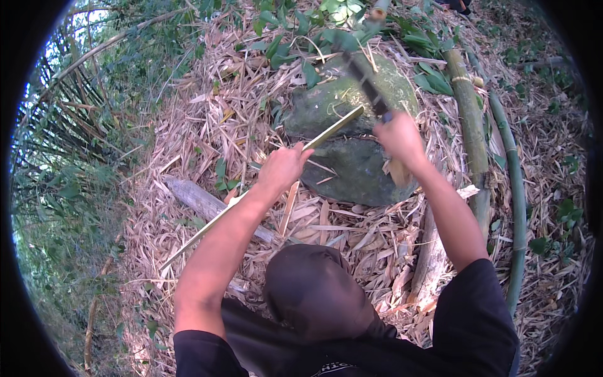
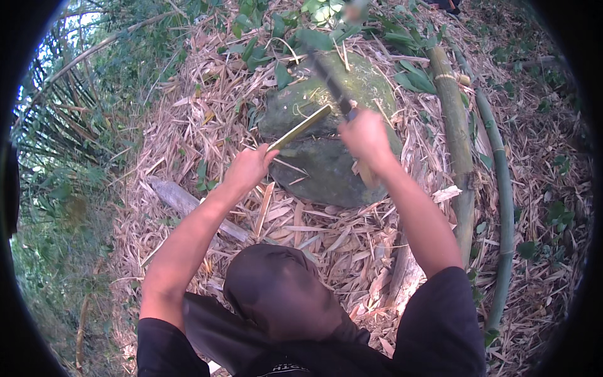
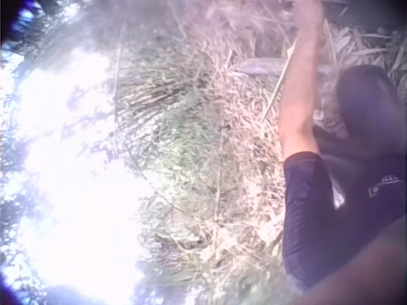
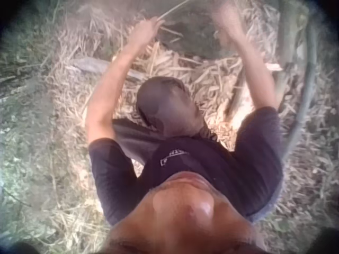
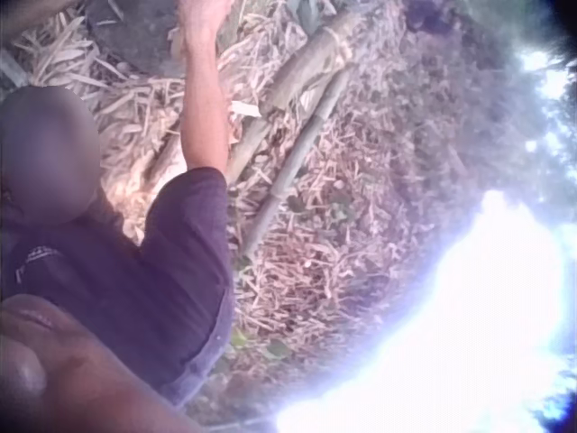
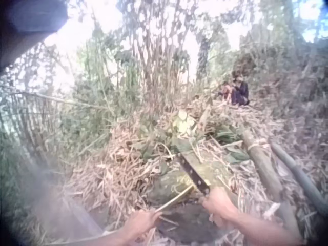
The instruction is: The person splits a long bamboo pole into thin strips using a machete. They hold the bamboo with one hand and use the machete to chop and split the material, occasionally using a rock as a support surface. The person works on multiple sections of the bamboo, creating several long, thin strips.
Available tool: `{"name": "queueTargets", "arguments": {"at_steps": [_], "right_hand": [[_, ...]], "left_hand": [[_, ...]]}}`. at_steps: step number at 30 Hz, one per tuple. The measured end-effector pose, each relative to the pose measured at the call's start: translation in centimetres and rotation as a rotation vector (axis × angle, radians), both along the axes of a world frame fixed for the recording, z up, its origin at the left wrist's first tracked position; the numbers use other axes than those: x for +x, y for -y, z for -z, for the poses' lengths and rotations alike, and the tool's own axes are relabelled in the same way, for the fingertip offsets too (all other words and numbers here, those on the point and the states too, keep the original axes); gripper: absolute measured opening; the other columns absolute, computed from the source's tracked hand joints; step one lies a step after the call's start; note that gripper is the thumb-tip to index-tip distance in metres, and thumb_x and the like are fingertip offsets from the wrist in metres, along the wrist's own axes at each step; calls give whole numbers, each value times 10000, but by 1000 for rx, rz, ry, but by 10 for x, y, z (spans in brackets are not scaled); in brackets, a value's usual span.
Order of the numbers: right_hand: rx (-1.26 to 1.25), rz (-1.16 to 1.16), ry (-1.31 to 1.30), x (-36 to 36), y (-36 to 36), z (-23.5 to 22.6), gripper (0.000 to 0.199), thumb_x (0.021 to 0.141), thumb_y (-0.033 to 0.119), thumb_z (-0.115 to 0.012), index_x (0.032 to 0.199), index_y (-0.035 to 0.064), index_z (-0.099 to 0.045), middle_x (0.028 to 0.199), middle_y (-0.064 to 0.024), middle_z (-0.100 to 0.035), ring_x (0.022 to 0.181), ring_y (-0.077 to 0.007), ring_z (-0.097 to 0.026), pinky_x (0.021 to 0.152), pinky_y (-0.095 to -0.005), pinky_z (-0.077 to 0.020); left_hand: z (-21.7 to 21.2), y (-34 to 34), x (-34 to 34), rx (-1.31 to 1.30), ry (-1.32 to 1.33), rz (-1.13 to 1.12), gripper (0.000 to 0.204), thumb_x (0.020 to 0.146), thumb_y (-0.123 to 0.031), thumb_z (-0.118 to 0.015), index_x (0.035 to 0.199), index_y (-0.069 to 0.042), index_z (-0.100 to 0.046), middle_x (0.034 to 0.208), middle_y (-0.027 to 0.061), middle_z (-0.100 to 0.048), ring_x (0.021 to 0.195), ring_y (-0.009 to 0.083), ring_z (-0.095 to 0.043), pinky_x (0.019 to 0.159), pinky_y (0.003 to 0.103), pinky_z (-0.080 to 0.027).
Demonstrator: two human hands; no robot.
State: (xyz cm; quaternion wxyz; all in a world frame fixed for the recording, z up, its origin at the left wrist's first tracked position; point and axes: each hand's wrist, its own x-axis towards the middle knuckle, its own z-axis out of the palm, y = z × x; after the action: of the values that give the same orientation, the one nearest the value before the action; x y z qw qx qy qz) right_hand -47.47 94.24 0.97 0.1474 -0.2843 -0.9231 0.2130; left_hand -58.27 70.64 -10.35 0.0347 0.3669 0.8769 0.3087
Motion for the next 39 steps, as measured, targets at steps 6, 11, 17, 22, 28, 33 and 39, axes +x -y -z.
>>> {"name": "queueTargets", "arguments": {"at_steps": [6,11,17,22,28,33,39], "right_hand": [[47,-78,31,0,-3,-16,300,790,174,-665,968,-68,-662,823,-300,-678,822,-443,-685,780,-488,-534],[104,-20,54,-6,-6,21,329,797,178,-667,1021,-63,-657,818,-276,-691,791,-428,-694,751,-489,-550],[79,-83,19,-2,3,-17,335,798,172,-666,1041,-59,-651,841,-269,-694,823,-427,-689,793,-483,-544],[108,16,53,2,19,10,309,802,143,-654,1038,-57,-650,896,-294,-688,918,-418,-686,864,-491,-520],[26,-48,60,1,3,-1,284,786,148,-661,969,-68,-671,832,-290,-685,854,-413,-694,816,-489,-531],[123,48,114,9,22,11,330,804,172,-687,1041,-57,-659,937,-296,-688,937,-438,-679,849,-499,-542],[2,-31,114,3,-6,17,362,788,186,-722,1048,-56,-653,952,-289,-693,962,-446,-675,869,-498,-524]], "left_hand": [[7,4,-2,-14,-117,-10,393,1019,-402,-521,970,-23,-610,665,275,-616,714,485,-636,634,571,-498],[10,-6,3,41,-76,3,408,1023,-404,-510,955,-11,-596,640,263,-613,666,481,-631,602,573,-495],[17,3,2,-23,-103,-35,422,1022,-418,-505,965,-10,-596,651,263,-621,670,480,-639,615,568,-504],[10,1,12,-61,28,-25,442,1029,-434,-471,1001,-9,-591,775,276,-662,786,476,-665,691,567,-533],[17,3,5,-40,-91,-43,433,1020,-427,-503,965,-8,-598,677,267,-632,689,483,-643,622,567,-512],[15,-5,11,-2,-19,-17,416,1023,-410,-506,974,-7,-600,687,274,-630,700,482,-640,631,569,-503],[9,2,0,41,42,17,422,1020,-400,-513,946,1,-623,732,278,-643,753,493,-633,686,556,-500]]}}
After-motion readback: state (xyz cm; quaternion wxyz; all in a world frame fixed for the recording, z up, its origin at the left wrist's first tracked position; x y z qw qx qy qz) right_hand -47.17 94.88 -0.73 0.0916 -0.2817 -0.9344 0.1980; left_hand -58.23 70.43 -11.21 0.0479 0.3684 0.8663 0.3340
